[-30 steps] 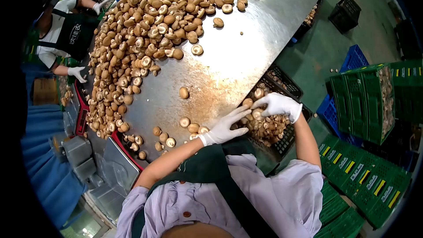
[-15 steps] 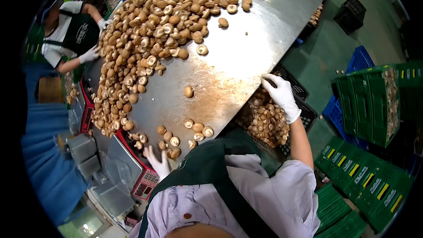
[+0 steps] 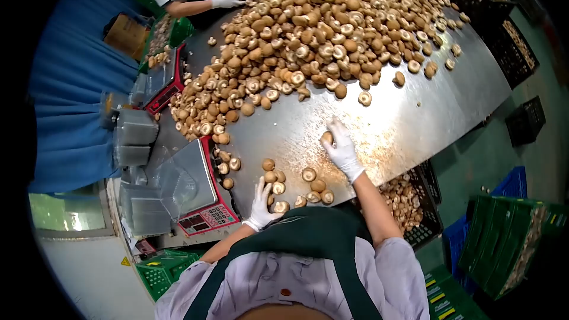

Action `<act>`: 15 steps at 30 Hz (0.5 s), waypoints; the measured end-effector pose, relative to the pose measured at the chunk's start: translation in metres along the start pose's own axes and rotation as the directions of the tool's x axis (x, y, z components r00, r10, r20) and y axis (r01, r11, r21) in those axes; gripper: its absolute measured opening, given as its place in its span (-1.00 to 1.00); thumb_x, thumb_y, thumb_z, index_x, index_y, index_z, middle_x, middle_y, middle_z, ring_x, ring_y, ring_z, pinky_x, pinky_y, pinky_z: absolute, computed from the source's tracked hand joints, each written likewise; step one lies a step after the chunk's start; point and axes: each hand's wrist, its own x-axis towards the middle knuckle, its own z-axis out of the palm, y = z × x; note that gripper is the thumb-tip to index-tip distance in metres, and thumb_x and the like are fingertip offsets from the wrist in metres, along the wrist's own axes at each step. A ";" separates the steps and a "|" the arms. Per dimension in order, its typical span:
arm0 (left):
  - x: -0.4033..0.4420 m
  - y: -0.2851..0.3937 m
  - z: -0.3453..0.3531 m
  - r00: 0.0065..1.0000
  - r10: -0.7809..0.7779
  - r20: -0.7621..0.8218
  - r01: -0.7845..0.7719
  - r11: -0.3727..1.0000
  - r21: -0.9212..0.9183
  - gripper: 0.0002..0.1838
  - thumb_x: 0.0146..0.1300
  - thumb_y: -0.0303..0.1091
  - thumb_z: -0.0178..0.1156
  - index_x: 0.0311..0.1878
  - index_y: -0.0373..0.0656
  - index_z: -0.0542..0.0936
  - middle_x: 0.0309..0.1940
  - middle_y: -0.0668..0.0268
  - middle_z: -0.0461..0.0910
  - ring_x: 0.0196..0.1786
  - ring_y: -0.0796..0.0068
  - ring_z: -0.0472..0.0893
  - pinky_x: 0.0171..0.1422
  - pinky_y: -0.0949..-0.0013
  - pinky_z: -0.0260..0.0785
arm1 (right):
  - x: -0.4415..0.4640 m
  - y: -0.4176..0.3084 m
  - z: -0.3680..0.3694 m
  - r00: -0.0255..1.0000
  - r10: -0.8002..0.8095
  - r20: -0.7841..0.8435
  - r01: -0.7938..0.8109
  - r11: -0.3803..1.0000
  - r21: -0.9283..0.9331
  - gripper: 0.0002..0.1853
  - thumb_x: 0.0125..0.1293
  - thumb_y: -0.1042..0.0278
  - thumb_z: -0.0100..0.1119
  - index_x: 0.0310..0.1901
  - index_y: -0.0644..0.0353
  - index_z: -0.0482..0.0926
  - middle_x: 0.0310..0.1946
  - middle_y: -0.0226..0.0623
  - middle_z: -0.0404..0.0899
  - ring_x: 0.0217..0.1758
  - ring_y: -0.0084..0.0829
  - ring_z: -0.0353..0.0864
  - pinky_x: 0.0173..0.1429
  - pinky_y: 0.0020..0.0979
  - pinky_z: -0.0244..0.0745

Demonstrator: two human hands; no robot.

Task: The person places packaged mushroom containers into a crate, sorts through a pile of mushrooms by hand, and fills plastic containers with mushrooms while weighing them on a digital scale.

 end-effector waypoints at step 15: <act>0.001 0.011 -0.019 0.993 0.066 0.101 -0.067 0.998 0.009 -0.03 -0.05 0.08 0.41 0.38 -0.21 0.25 0.40 -0.16 0.12 0.40 -0.21 0.20 0.48 0.00 0.02 | 0.016 -0.085 0.067 0.665 -0.364 0.652 0.436 0.898 0.057 -0.61 0.14 -0.16 0.13 -0.28 -0.01 0.68 -0.45 -0.17 0.62 -0.27 -0.11 0.59 -0.13 -0.17 0.51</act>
